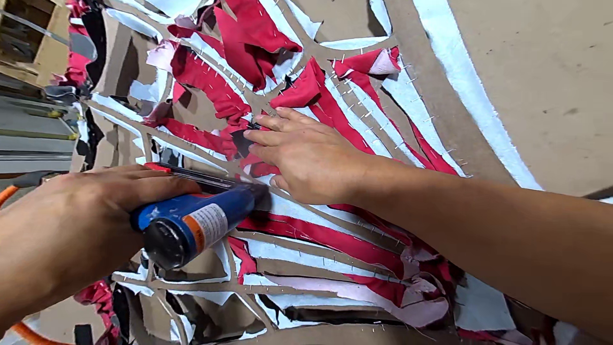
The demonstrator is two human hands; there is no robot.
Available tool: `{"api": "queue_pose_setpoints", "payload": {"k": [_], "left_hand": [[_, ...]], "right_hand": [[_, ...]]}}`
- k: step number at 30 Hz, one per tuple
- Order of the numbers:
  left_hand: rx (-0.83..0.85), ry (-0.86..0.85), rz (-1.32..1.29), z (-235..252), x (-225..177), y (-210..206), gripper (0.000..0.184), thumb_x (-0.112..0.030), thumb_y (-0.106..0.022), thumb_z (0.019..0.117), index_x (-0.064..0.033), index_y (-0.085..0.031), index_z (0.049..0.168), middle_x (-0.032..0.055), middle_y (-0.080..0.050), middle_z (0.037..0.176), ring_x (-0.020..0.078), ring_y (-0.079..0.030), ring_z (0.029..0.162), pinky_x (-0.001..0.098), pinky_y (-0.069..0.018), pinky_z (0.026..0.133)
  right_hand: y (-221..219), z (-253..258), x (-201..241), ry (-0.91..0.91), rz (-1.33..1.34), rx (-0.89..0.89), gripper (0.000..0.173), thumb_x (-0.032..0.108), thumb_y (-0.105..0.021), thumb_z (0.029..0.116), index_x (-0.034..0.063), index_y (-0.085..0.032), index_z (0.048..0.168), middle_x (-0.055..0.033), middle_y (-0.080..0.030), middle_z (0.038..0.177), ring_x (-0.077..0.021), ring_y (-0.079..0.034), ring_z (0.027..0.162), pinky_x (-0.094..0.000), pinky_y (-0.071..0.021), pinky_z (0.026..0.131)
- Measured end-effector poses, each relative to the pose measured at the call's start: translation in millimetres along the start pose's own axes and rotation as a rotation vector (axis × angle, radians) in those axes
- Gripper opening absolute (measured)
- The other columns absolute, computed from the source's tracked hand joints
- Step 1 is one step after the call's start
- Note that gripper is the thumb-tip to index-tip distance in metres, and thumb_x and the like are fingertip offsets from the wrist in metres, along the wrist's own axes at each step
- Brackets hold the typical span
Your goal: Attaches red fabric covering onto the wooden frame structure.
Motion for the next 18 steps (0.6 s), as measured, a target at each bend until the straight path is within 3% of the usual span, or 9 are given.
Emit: {"api": "queue_pose_setpoints", "payload": {"k": [5, 9, 13, 18], "left_hand": [[-0.006, -0.015, 0.011, 1, -13, 1, 0.035, 0.0, -0.075, 0.0763, -0.0177, -0.079, 0.107, 0.0066, -0.076, 0.101, 0.0317, -0.072, 0.097, 0.06, -0.0554, 0.083], [0.061, -0.036, -0.003, 3, -30, -1, 0.037, -0.003, -0.075, 0.0758, -0.021, -0.079, 0.108, -0.001, -0.076, 0.103, 0.0252, -0.071, 0.1, 0.0539, -0.056, 0.087], [0.046, -0.069, -0.063, 4, -39, -2, 0.034, 0.002, -0.071, 0.0767, -0.0134, -0.08, 0.106, 0.0054, -0.076, 0.097, 0.0279, -0.071, 0.094, 0.0532, -0.0544, 0.087], [0.097, -0.1, -0.101, 3, -50, -8, 0.03, -0.003, -0.073, 0.0774, -0.0144, -0.079, 0.104, 0.0047, -0.076, 0.096, 0.0264, -0.071, 0.094, 0.0516, -0.0548, 0.089]], "right_hand": [[0, 1, -2, 0.006, 0.004, -0.009, 0.047, 0.032, -0.059, 0.0988, 0.0168, -0.062, 0.142, -0.001, -0.047, 0.159, -0.0248, -0.027, 0.155, -0.0469, -0.0099, 0.13], [-1, 1, -1, 0.008, 0.01, -0.017, 0.047, 0.033, -0.058, 0.0992, 0.0163, -0.062, 0.143, -0.0008, -0.047, 0.159, -0.025, -0.028, 0.155, -0.0467, -0.0104, 0.129], [0, 0, -2, 0.006, 0.006, -0.015, 0.047, 0.031, -0.058, 0.0989, 0.0153, -0.062, 0.143, -0.0013, -0.047, 0.159, -0.0253, -0.028, 0.155, -0.0467, -0.0098, 0.13], [0, 0, -1, -0.005, 0.012, -0.024, 0.045, 0.03, -0.058, 0.0988, 0.0166, -0.063, 0.141, 0.0009, -0.048, 0.158, -0.0236, -0.028, 0.155, -0.0454, -0.0098, 0.13]]}}
Point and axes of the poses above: each hand's wrist, its own z-axis towards the middle knuckle, its own y-axis out of the back of the hand, x = y × z, the point moved 2 cm from there along z, towards the middle knuckle
